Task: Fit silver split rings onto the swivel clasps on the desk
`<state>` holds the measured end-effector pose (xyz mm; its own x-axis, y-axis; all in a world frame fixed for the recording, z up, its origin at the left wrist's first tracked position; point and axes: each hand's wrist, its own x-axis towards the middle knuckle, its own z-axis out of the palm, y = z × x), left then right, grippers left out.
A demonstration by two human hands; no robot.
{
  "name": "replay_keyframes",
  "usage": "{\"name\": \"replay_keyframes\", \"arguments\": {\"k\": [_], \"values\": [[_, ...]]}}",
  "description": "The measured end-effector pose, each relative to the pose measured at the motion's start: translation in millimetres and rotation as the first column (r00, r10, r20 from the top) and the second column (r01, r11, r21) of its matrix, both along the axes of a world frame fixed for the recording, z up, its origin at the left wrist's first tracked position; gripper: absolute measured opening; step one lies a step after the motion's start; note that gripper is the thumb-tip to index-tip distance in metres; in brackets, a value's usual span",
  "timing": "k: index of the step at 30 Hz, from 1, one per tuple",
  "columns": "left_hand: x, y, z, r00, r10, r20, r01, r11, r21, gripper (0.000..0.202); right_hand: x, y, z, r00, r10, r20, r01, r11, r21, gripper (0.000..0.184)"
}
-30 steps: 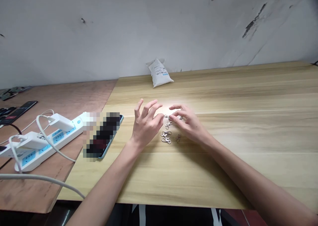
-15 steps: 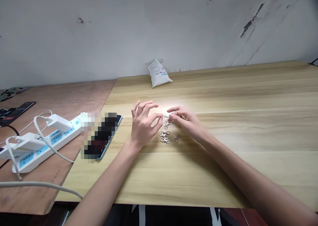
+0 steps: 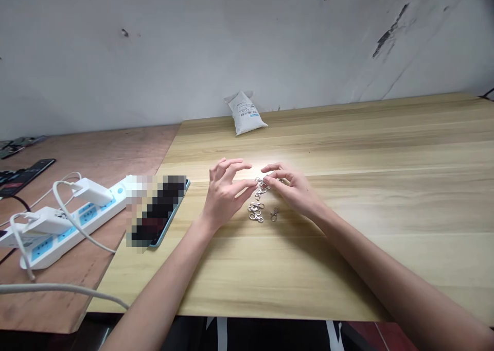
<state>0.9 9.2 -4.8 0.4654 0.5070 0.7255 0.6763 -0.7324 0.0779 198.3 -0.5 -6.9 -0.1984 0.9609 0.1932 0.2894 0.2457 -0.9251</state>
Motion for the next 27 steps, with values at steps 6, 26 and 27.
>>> {"name": "replay_keyframes", "arguments": {"k": [6,26,27], "values": [[1.4,-2.1,-0.1,0.998,0.06,0.02,-0.06,0.998,-0.014,0.006,-0.2,0.6,-3.3,0.987,-0.039,0.155,0.005,0.977,0.213,0.021],[-4.7,2.7,-0.5,0.948,0.035,0.317,0.14,0.847,-0.513,0.006,4.4,1.8,-5.4,0.864,-0.082,0.497,-0.249,0.788,0.563,0.023],[-5.2,3.2,-0.5,0.947,0.035,0.319,0.148,0.835,-0.53,0.004,4.2,1.4,-4.9,0.871,-0.073,0.487,-0.245,0.794,0.557,0.023]]}}
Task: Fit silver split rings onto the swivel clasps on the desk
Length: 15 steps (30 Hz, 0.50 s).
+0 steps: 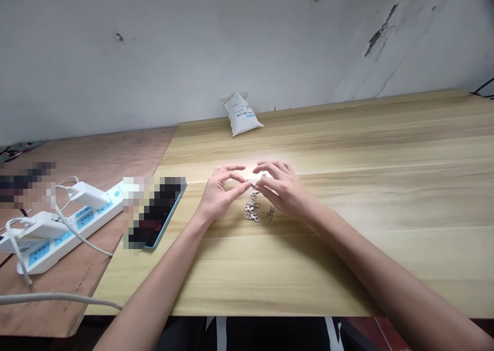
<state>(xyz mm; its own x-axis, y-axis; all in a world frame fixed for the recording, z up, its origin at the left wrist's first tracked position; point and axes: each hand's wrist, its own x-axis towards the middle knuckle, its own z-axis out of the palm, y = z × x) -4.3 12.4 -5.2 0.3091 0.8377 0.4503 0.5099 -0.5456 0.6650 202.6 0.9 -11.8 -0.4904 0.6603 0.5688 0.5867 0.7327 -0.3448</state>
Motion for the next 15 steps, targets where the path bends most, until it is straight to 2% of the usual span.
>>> {"name": "replay_keyframes", "arguments": {"k": [4,6,8,12,15], "values": [[0.3,-0.6,1.5,0.998,-0.052,-0.018,0.053,0.998,0.022,0.014,-2.1,-1.8,2.1,0.993,0.006,-0.118,-0.02,0.993,-0.119,0.019],[1.3,-1.8,2.4,0.997,-0.07,-0.032,0.072,0.996,0.056,0.012,-2.8,-2.4,3.7,0.984,0.008,-0.18,-0.041,0.982,-0.182,0.019],[2.2,-2.5,2.9,0.998,-0.061,-0.035,0.064,0.994,0.093,0.01,-2.7,-2.7,5.4,0.971,0.003,-0.238,-0.058,0.973,-0.224,0.021],[2.3,-2.2,2.0,0.999,-0.021,-0.039,0.028,0.982,0.184,0.022,-1.8,-3.0,7.7,0.95,0.012,-0.312,-0.104,0.954,-0.281,0.023],[1.5,-1.6,1.3,0.998,-0.007,-0.058,0.023,0.963,0.268,0.017,-2.0,-4.2,8.3,0.941,0.024,-0.339,-0.138,0.938,-0.318,0.023]]}}
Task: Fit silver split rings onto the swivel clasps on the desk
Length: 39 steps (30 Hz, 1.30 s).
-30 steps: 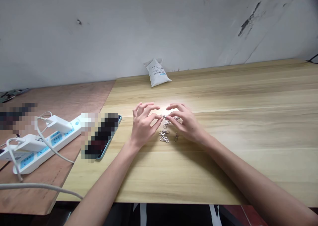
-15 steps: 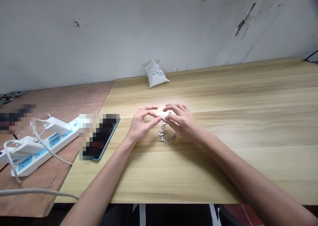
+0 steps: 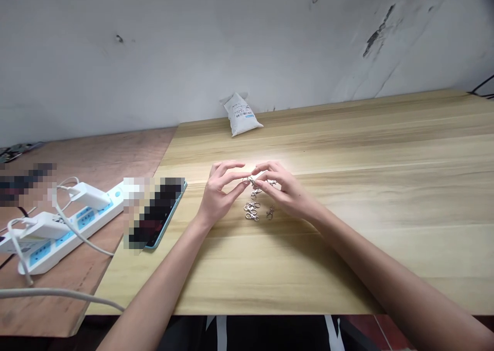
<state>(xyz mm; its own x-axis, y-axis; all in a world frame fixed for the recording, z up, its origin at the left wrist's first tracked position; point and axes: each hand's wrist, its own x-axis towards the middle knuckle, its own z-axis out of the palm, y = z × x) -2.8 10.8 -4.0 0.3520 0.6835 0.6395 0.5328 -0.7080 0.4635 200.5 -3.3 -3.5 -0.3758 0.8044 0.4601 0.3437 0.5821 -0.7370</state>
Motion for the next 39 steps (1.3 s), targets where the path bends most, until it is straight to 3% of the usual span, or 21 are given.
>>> {"name": "replay_keyframes", "arguments": {"k": [7,12,16,23,26,29,33,37,39], "values": [[-1.7,0.1,1.3,1.0,0.018,-0.025,-0.015,0.993,0.121,0.016,-0.1,-1.6,2.3,0.997,0.033,-0.065,-0.043,0.987,-0.156,0.026],[-3.2,0.6,3.2,0.999,0.034,-0.035,-0.028,0.987,0.161,0.013,1.7,-0.4,3.7,0.997,0.04,-0.063,-0.051,0.98,-0.19,0.026],[-2.2,-1.1,3.7,0.992,0.092,-0.09,-0.073,0.978,0.195,0.011,2.1,0.6,3.0,0.998,0.038,-0.041,-0.044,0.986,-0.159,0.024],[-0.8,-5.6,6.3,0.961,0.187,-0.205,-0.144,0.967,0.209,0.007,-2.1,-1.9,4.2,1.0,0.007,0.025,-0.007,1.0,0.009,0.021],[-2.4,-4.7,6.2,0.951,0.162,-0.263,-0.119,0.978,0.17,0.007,-3.2,-1.0,0.7,0.996,0.0,0.087,-0.01,0.993,0.12,0.019],[-11.3,2.0,5.3,0.934,0.127,-0.334,-0.101,0.99,0.095,0.01,1.8,7.0,-9.9,0.979,-0.098,0.178,0.063,0.979,0.192,0.019],[-34.0,16.0,3.2,0.896,0.265,-0.356,-0.282,0.959,0.004,0.027,13.4,20.0,-24.0,0.905,-0.243,0.348,0.16,0.955,0.249,0.022],[-48.7,22.7,-0.4,0.84,0.218,-0.498,-0.323,0.937,-0.135,0.022,16.7,18.2,-19.4,0.857,-0.298,0.42,0.186,0.94,0.287,0.02],[-50.0,23.1,-1.9,0.829,0.186,-0.527,-0.311,0.937,-0.159,0.02,14.8,12.7,-12.4,0.86,-0.257,0.44,0.132,0.947,0.294,0.018]]}}
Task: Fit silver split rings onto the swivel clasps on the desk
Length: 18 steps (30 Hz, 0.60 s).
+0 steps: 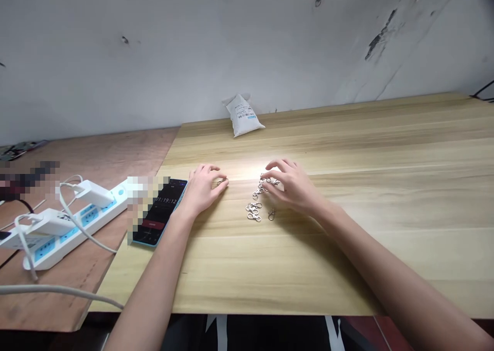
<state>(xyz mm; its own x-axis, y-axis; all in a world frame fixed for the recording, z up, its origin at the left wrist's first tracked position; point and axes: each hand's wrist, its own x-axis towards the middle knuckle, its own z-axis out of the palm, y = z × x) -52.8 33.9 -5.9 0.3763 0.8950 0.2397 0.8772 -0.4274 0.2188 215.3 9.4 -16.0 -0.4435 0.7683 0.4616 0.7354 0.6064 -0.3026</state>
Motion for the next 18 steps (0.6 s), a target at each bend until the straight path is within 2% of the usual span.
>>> {"name": "replay_keyframes", "arguments": {"k": [3,5,9,12,16,18], "values": [[1.6,-0.3,-1.0,1.0,-0.011,0.0,0.012,1.0,-0.019,0.018,-4.1,-6.6,5.7,0.991,0.123,0.055,-0.122,0.992,-0.032,0.014],[2.9,-0.7,-0.9,1.0,-0.015,0.011,0.015,1.0,-0.025,0.017,-5.8,-7.0,3.8,0.985,0.147,0.09,-0.145,0.989,-0.03,0.013],[5.5,-2.6,-0.3,0.999,-0.021,0.027,0.022,0.999,-0.039,0.018,-4.5,-1.5,-3.8,0.992,0.041,0.123,-0.045,0.999,0.028,0.018],[8.7,-4.5,-0.5,0.998,-0.044,0.038,0.046,0.998,-0.04,0.018,-3.0,-1.3,-1.9,0.995,-0.009,0.098,0.006,0.999,0.036,0.019],[12.5,-5.0,-1.1,0.996,-0.071,0.051,0.073,0.997,-0.036,0.014,-6.9,-8.7,4.4,0.983,0.157,0.09,-0.151,0.986,-0.077,0.013],[13.4,-4.4,-1.3,0.996,-0.067,0.064,0.069,0.997,-0.041,0.011,-10.1,-11.3,4.1,0.973,0.203,0.106,-0.194,0.977,-0.092,0.012]]}}
